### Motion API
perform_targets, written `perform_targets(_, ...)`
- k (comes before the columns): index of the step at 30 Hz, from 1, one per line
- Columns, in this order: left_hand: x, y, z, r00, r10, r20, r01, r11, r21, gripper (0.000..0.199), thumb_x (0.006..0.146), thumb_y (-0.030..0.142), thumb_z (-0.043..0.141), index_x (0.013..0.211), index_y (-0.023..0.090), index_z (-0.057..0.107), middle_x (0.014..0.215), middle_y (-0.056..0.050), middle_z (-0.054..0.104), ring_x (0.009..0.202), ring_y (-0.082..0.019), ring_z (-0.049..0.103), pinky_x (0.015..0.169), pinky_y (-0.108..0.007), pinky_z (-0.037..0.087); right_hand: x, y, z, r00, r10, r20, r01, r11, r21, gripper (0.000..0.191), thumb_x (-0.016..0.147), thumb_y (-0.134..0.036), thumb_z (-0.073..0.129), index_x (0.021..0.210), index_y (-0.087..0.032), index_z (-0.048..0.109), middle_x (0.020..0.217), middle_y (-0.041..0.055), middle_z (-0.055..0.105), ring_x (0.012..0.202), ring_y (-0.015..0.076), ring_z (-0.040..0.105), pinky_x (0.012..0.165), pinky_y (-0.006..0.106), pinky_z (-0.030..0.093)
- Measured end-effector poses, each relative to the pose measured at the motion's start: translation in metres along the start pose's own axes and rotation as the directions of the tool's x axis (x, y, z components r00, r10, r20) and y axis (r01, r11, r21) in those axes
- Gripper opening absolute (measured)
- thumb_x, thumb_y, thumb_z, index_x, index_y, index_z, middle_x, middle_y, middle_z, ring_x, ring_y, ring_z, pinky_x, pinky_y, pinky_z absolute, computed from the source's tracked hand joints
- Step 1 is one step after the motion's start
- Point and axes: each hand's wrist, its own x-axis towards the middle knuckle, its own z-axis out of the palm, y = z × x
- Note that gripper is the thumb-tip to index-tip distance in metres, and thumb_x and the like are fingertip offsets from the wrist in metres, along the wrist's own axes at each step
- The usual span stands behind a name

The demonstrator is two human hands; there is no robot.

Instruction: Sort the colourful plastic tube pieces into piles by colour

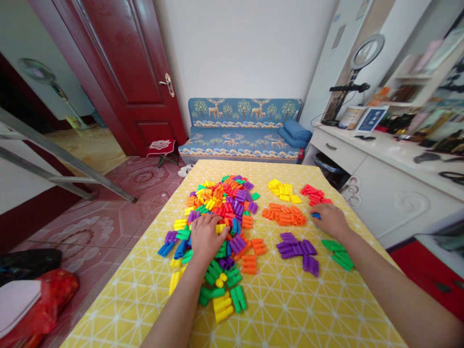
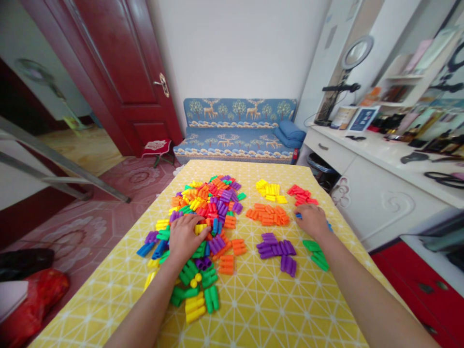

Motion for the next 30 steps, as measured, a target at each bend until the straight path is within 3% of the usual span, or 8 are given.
perform_targets(2, 0.0, 0.0, 0.0, 1.0, 0.0, 0.0, 0.0, 1.0, 0.0, 0.027, 0.08, 0.046, 0.063, 0.1, 0.03, 0.07, 0.107, -0.003, 0.069, 0.105, -0.028, 0.057, 0.095, -0.044, 0.039, -0.001, -0.018, -0.007, 0.993, 0.006, -0.116, 0.004, 0.996, 0.084, 0.029, 0.076, -0.019, 0.052, 0.097, -0.019, 0.073, 0.113, 0.0102, 0.07, 0.108, 0.0286, 0.059, 0.094, 0.043, 0.045)
perform_targets(5, 0.0, 0.0, 0.0, 1.0, -0.002, -0.002, 0.002, 1.0, 0.004, 0.028, 0.08, 0.047, 0.063, 0.1, 0.03, 0.07, 0.107, -0.003, 0.069, 0.106, -0.028, 0.056, 0.096, -0.044, 0.039, -0.014, -0.068, -0.02, 0.969, -0.044, -0.241, 0.118, 0.946, 0.301, 0.031, 0.083, -0.021, 0.048, 0.105, -0.019, 0.071, 0.114, 0.0098, 0.068, 0.11, 0.0261, 0.059, 0.098, 0.045, 0.045)
perform_targets(8, -0.001, 0.0, 0.0, 1.0, -0.003, -0.004, 0.003, 1.0, 0.011, 0.028, 0.08, 0.048, 0.062, 0.1, 0.03, 0.07, 0.107, -0.004, 0.069, 0.107, -0.029, 0.056, 0.096, -0.044, 0.039, -0.042, -0.134, -0.028, 0.963, -0.193, -0.186, 0.263, 0.809, 0.526, 0.031, 0.086, -0.023, 0.049, 0.111, -0.023, 0.068, 0.117, 0.0074, 0.067, 0.112, 0.0232, 0.059, 0.099, 0.044, 0.047)
perform_targets(10, -0.001, 0.0, 0.0, 1.0, -0.002, -0.003, 0.002, 1.0, 0.013, 0.028, 0.08, 0.048, 0.062, 0.1, 0.03, 0.07, 0.108, -0.004, 0.069, 0.107, -0.029, 0.056, 0.096, -0.044, 0.039, -0.065, -0.174, -0.025, 0.958, -0.262, -0.12, 0.279, 0.743, 0.608, 0.034, 0.086, -0.026, 0.055, 0.118, -0.024, 0.065, 0.125, 0.0082, 0.063, 0.118, 0.0235, 0.056, 0.101, 0.045, 0.045)
perform_targets(14, -0.001, 0.0, 0.0, 1.0, 0.001, -0.008, -0.001, 1.0, 0.012, 0.028, 0.08, 0.048, 0.063, 0.1, 0.029, 0.07, 0.108, -0.004, 0.069, 0.105, -0.028, 0.057, 0.095, -0.044, 0.039, -0.101, -0.223, -0.009, 0.969, -0.245, -0.03, 0.208, 0.746, 0.632, 0.075, 0.075, -0.039, 0.073, 0.142, -0.024, 0.042, 0.148, 0.0129, 0.042, 0.136, 0.0307, 0.039, 0.108, 0.053, 0.036)
perform_targets(16, -0.001, 0.0, 0.0, 1.0, 0.001, -0.011, -0.001, 1.0, 0.013, 0.028, 0.08, 0.048, 0.063, 0.1, 0.029, 0.07, 0.108, -0.003, 0.069, 0.105, -0.028, 0.056, 0.095, -0.044, 0.038, -0.108, -0.232, -0.002, 0.976, -0.22, -0.005, 0.176, 0.765, 0.62, 0.086, 0.07, -0.04, 0.076, 0.145, -0.024, 0.037, 0.15, 0.0135, 0.039, 0.138, 0.0322, 0.034, 0.11, 0.054, 0.034)
perform_targets(20, -0.001, 0.0, 0.0, 1.0, -0.002, -0.007, 0.002, 1.0, 0.011, 0.028, 0.08, 0.048, 0.063, 0.1, 0.03, 0.069, 0.108, -0.003, 0.069, 0.106, -0.028, 0.056, 0.096, -0.044, 0.038, -0.113, -0.234, -0.001, 0.985, -0.174, -0.001, 0.138, 0.779, 0.612, 0.083, 0.071, -0.034, 0.076, 0.143, -0.021, 0.037, 0.143, 0.0152, 0.046, 0.132, 0.0328, 0.041, 0.108, 0.054, 0.036)
perform_targets(30, 0.0, 0.0, -0.001, 1.0, -0.003, 0.007, 0.003, 1.0, -0.006, 0.028, 0.08, 0.047, 0.062, 0.1, 0.029, 0.07, 0.108, -0.003, 0.069, 0.105, -0.028, 0.056, 0.096, -0.044, 0.038, -0.128, -0.223, -0.032, 0.961, -0.261, 0.09, 0.155, 0.781, 0.605, 0.029, 0.08, -0.015, 0.064, 0.109, -0.021, 0.062, 0.111, 0.0072, 0.063, 0.104, 0.0243, 0.054, 0.094, 0.042, 0.042)
